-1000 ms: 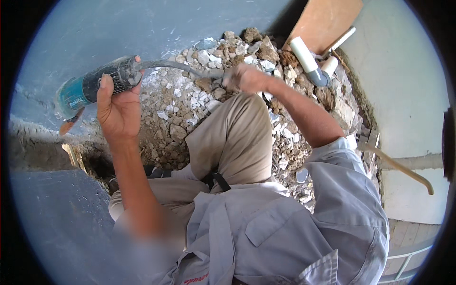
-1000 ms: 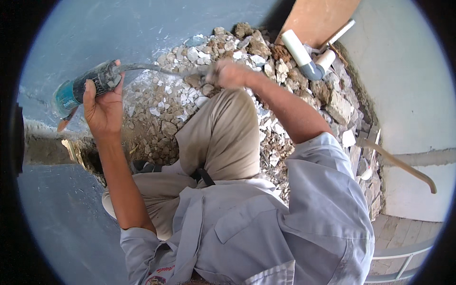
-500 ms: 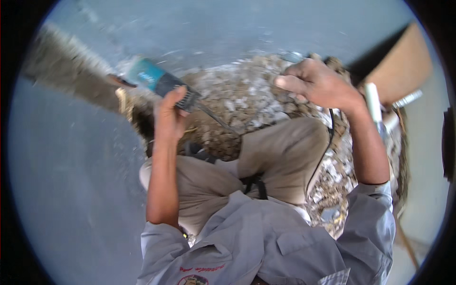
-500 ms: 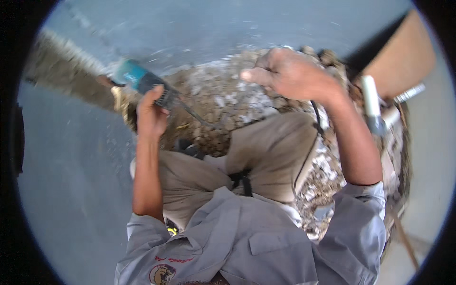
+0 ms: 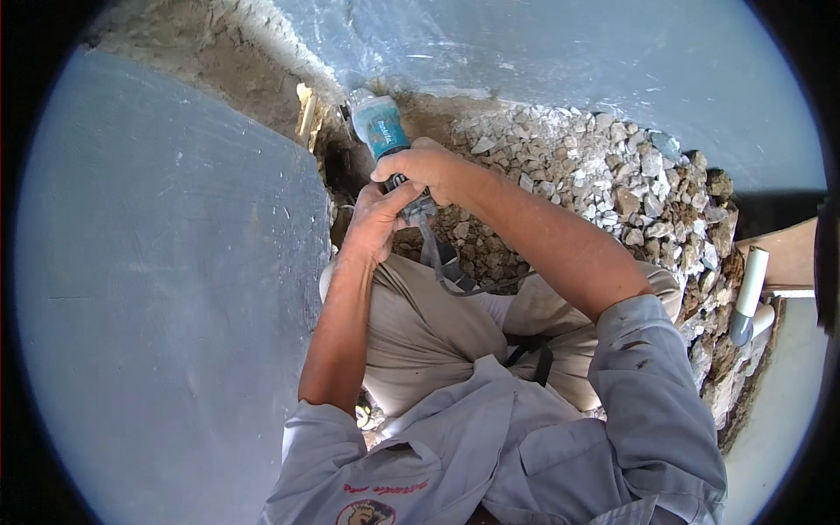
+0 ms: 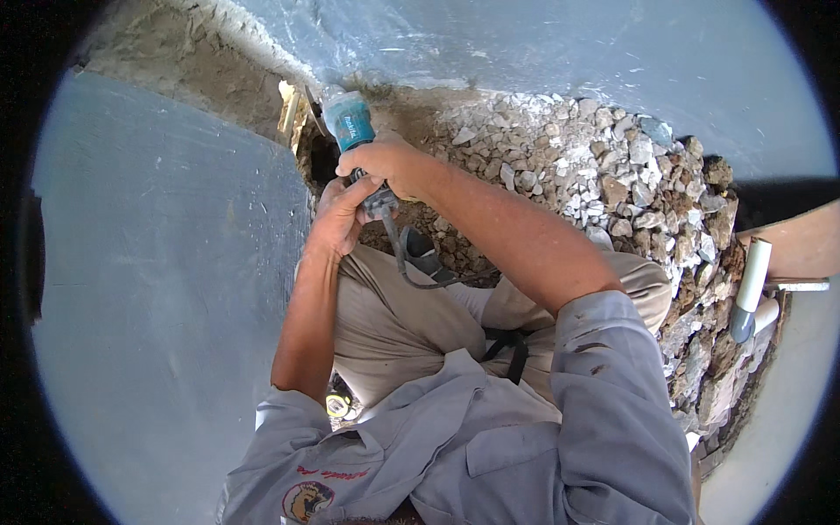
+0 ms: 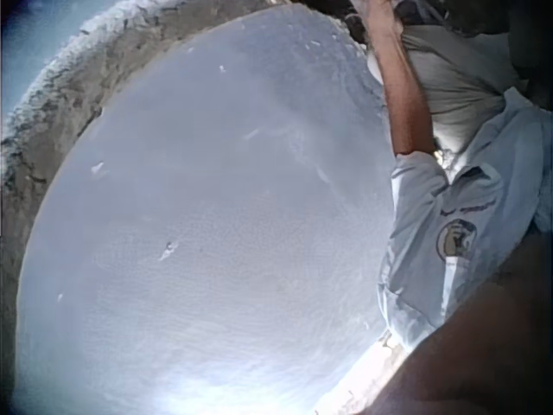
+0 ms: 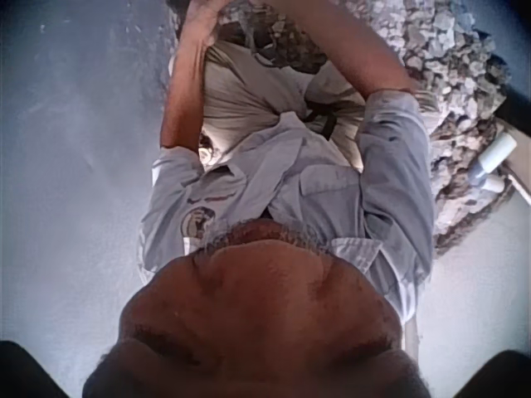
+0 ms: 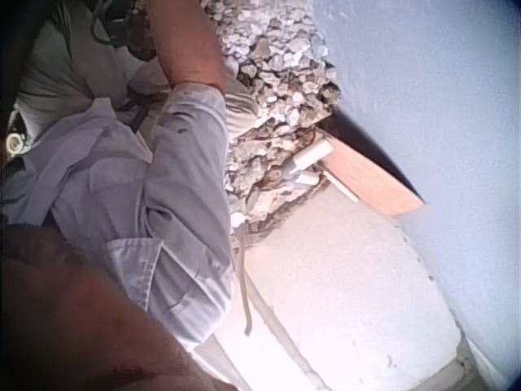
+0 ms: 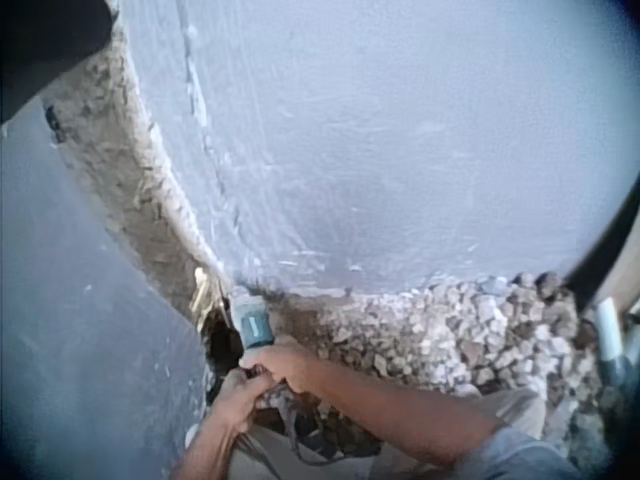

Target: Using an angle grinder to cut and prepare a concrete wall section for PVC pipe installation.

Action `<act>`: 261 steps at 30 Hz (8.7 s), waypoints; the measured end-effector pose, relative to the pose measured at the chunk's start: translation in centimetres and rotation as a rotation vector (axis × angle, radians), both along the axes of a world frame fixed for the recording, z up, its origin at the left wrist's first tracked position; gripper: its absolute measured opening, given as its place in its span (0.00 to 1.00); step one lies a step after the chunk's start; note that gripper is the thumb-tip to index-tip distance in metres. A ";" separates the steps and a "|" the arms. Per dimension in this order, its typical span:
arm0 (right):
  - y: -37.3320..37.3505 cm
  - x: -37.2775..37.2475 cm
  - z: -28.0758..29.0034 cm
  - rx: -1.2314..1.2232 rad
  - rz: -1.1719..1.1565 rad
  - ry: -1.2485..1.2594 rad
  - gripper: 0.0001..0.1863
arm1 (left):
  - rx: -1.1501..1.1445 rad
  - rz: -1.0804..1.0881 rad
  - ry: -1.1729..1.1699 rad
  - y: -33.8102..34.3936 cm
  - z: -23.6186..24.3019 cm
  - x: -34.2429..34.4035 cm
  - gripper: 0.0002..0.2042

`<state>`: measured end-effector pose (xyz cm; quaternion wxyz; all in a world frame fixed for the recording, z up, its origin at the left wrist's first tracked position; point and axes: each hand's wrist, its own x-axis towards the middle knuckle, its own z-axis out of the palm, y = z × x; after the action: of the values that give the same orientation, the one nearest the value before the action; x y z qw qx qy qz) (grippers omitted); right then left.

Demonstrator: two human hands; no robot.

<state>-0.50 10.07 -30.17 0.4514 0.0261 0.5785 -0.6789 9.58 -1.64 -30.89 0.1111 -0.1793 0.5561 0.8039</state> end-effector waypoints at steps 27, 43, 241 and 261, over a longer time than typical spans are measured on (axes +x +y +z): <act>3.3 0.3 -6.0 -0.071 -0.063 -0.108 0.17 | -0.658 -0.238 0.090 2.0 -3.0 1.1 0.31; 4.4 1.4 -5.5 -0.066 -0.090 -0.137 0.16 | -0.784 -0.113 0.168 4.0 -2.0 2.8 0.39; -21.5 -11.5 -38.6 -0.023 0.534 0.502 0.24 | -0.790 -1.321 -0.008 6.1 -3.3 -6.2 0.21; -22.2 -10.7 -39.1 -0.049 0.415 0.495 0.27 | -0.865 -1.327 0.002 6.7 -3.3 -7.1 0.21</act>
<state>-11.24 -12.15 -69.30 0.4261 -0.2692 0.6471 -0.5720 2.51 5.06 -34.21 0.4870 0.1633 0.8102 0.2824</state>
